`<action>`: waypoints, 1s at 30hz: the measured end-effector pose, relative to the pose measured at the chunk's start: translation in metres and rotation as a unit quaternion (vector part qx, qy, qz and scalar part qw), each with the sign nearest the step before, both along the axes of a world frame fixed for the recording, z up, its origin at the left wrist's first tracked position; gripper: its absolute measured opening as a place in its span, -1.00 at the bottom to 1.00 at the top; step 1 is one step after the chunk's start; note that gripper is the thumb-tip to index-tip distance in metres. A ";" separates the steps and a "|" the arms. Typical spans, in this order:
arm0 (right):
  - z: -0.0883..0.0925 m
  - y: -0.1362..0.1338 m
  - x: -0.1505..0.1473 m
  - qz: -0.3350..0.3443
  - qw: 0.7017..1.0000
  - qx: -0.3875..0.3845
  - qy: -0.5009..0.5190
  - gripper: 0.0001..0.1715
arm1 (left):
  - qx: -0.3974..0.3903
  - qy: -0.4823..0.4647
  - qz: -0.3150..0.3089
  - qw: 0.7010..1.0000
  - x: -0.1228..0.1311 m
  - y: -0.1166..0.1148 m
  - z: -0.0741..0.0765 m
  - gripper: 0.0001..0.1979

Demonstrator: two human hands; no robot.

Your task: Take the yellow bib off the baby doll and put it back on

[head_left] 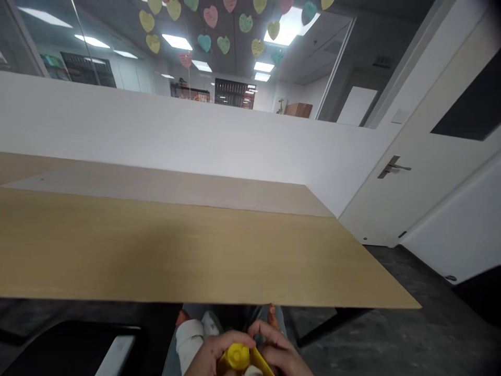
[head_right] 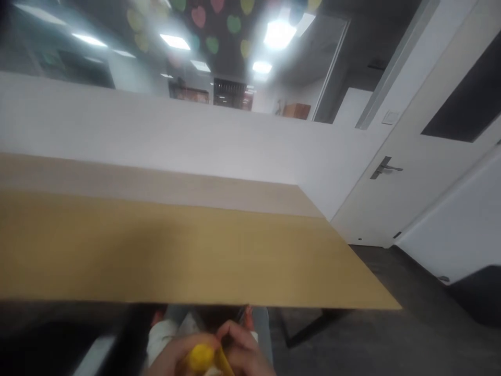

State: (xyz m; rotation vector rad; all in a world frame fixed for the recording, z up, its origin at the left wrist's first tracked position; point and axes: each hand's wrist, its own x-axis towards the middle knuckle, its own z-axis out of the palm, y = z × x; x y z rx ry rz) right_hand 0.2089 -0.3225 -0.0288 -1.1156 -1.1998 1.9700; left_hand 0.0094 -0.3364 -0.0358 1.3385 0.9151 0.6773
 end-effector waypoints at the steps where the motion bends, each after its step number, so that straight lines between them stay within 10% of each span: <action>1: 0.000 -0.007 -0.002 -0.003 1.000 -0.019 0.010 -0.81 | -0.010 0.001 0.028 1.000 0.001 -0.009 -0.001 -0.60; 12: -0.006 -0.034 -0.014 -0.072 0.995 -0.041 0.060 -0.66 | 0.025 -0.029 0.080 0.996 -0.007 -0.052 0.017 -0.74; 16: -0.015 -0.030 -0.016 -0.107 0.992 0.072 -0.010 -0.59 | -0.029 -0.065 0.091 0.993 -0.010 -0.056 0.005 -0.57; 30: -0.055 -0.014 -0.022 0.137 0.981 0.135 -0.032 -0.34 | -0.077 -0.027 0.120 0.989 -0.001 -0.046 -0.022 -0.57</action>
